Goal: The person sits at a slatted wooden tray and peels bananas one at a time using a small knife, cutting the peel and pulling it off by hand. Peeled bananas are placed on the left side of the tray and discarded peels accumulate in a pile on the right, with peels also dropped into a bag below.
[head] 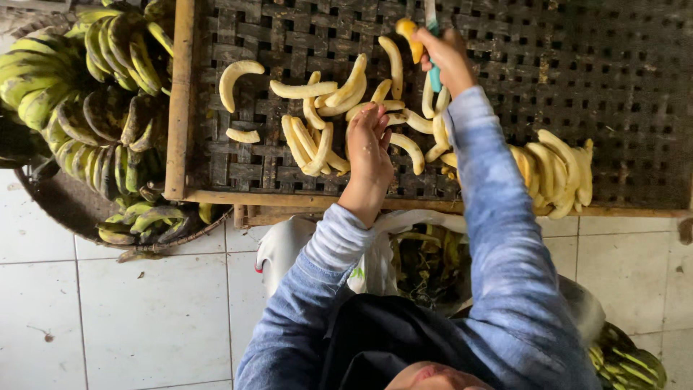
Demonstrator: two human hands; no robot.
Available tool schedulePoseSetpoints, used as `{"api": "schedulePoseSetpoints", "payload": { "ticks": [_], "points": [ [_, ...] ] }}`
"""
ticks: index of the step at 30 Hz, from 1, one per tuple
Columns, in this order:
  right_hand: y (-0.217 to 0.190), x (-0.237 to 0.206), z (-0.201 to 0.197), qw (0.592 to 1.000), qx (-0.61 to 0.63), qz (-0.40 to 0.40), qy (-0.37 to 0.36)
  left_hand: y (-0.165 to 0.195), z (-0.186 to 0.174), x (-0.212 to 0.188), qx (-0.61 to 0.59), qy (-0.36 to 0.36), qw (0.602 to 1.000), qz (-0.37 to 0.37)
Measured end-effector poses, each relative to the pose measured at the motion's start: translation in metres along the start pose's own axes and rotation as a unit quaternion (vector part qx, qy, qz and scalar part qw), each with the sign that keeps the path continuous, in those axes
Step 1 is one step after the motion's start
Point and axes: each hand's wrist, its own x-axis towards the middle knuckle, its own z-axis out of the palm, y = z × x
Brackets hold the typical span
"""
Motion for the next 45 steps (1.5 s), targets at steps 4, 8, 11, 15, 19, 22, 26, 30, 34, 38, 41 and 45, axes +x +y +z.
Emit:
{"api": "schedulePoseSetpoints", "payload": {
  "ticks": [4, 8, 11, 15, 19, 22, 26, 30, 34, 38, 41, 45],
  "points": [
    [0.01, -0.083, -0.037, 0.973, 0.132, 0.09, -0.167, -0.018, 0.023, -0.005, 0.009, -0.099, 0.994, 0.035],
    [0.044, -0.163, -0.047, 0.907, 0.353, 0.209, -0.094, -0.021, 0.049, -0.023, -0.094, -0.201, 0.962, 0.159],
    [0.055, -0.202, -0.063, 0.896, 0.358, 0.2, -0.168, -0.023, 0.062, -0.04, -0.053, -0.201, 0.96, 0.189],
    [0.067, -0.233, -0.079, 0.933, 0.305, 0.117, -0.149, -0.033, 0.067, -0.055, 0.02, -0.209, 0.938, 0.275],
    [0.079, -0.239, -0.083, 0.927, 0.33, 0.123, -0.129, -0.041, 0.065, -0.059, -0.008, -0.234, 0.961, 0.146],
    [0.08, -0.245, -0.084, 0.958, 0.25, 0.092, -0.11, -0.05, 0.06, -0.057, -0.046, -0.25, 0.966, 0.046],
    [0.068, -0.265, -0.081, 0.997, 0.011, -0.043, -0.06, -0.058, 0.049, -0.048, -0.076, -0.221, 0.972, 0.029],
    [0.045, -0.288, -0.074, 0.949, -0.18, -0.257, -0.04, -0.056, 0.044, -0.038, -0.111, -0.126, 0.986, 0.012],
    [0.028, -0.3, -0.068, 0.906, -0.293, -0.303, -0.03, -0.044, 0.047, -0.038, -0.107, -0.142, 0.983, 0.039],
    [0.022, -0.302, -0.064, 0.892, -0.317, -0.322, -0.024, -0.036, 0.05, -0.045, -0.116, -0.173, 0.977, 0.045],
    [0.023, -0.3, -0.064, 0.892, -0.32, -0.317, -0.027, -0.034, 0.052, -0.05, -0.109, -0.172, 0.978, 0.041],
    [0.028, -0.295, -0.064, 0.85, -0.355, -0.39, -0.004, -0.037, 0.053, -0.05, -0.11, -0.171, 0.979, 0.031]
  ]
}}
